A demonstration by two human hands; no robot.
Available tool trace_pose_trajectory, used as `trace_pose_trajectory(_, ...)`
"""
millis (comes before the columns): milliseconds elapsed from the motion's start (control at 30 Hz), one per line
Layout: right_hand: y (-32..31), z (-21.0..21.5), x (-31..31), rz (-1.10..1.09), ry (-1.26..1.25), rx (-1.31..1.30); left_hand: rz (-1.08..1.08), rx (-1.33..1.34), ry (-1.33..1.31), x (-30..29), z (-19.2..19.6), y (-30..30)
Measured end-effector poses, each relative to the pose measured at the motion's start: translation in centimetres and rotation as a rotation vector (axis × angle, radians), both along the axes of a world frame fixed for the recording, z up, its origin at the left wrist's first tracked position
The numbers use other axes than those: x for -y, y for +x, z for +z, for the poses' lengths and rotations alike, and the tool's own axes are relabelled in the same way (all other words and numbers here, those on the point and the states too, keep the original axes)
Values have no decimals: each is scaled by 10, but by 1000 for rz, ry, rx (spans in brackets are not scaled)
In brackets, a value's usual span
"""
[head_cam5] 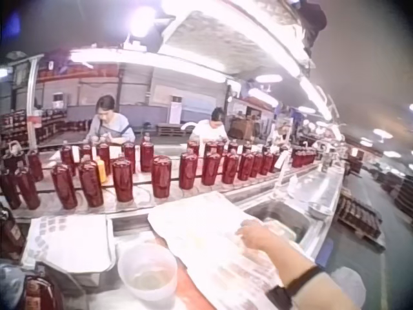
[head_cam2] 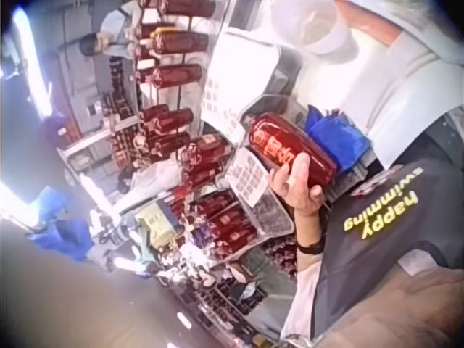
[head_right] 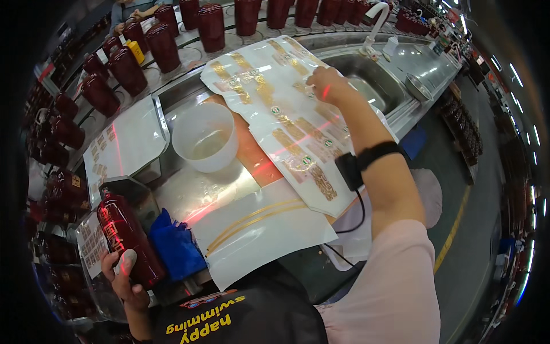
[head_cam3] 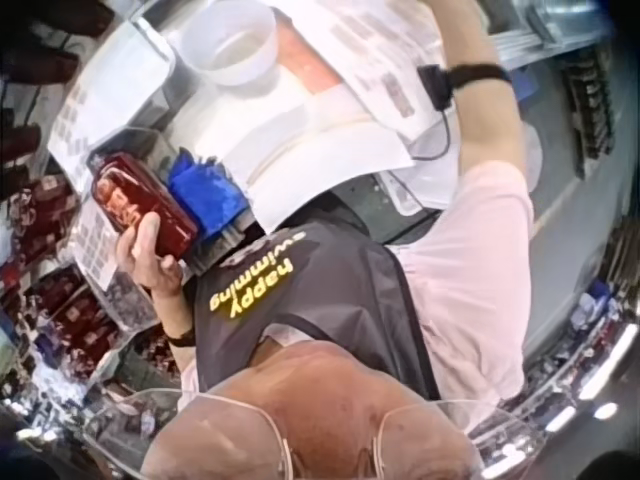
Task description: Applying decorative labels or stickers to red liquor bottles on a factory production line.
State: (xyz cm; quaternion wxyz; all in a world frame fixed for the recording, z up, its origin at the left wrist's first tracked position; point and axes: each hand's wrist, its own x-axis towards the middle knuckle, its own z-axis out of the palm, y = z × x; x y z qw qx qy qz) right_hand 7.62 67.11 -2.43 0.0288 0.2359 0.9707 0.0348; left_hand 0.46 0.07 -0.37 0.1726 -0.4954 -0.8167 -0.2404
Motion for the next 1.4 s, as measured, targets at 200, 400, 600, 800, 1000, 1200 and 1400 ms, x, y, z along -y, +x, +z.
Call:
trace_pose_trajectory(200, -58, -25, -6, -117, -89, 154, -5, -19, 9, -4, 4, -2)
trace_pose_trajectory(400, -56, -33, -23, -85, -91, 34, -39, 10, 73, -6, 1, -3)
trace_pose_trajectory(600, -45, -37, -14, -38, -85, -81, -73, -4, 75, -6, 2, -7)
trace_pose_trajectory(800, -48, -18, 2, -44, -55, -26, -68, 3, 89, -6, 0, -6)
trace_pose_trajectory(1000, -32, -34, -3, -35, -24, -110, -72, -4, 83, -9, -1, -8)
trace_pose_trajectory(1200, -35, -3, 9, -16, 74, -121, -82, 18, 83, 0, 0, -4)
trace_pose_trajectory(1400, -15, 39, 30, 10, 87, -176, -136, 25, 103, -11, 12, -3)
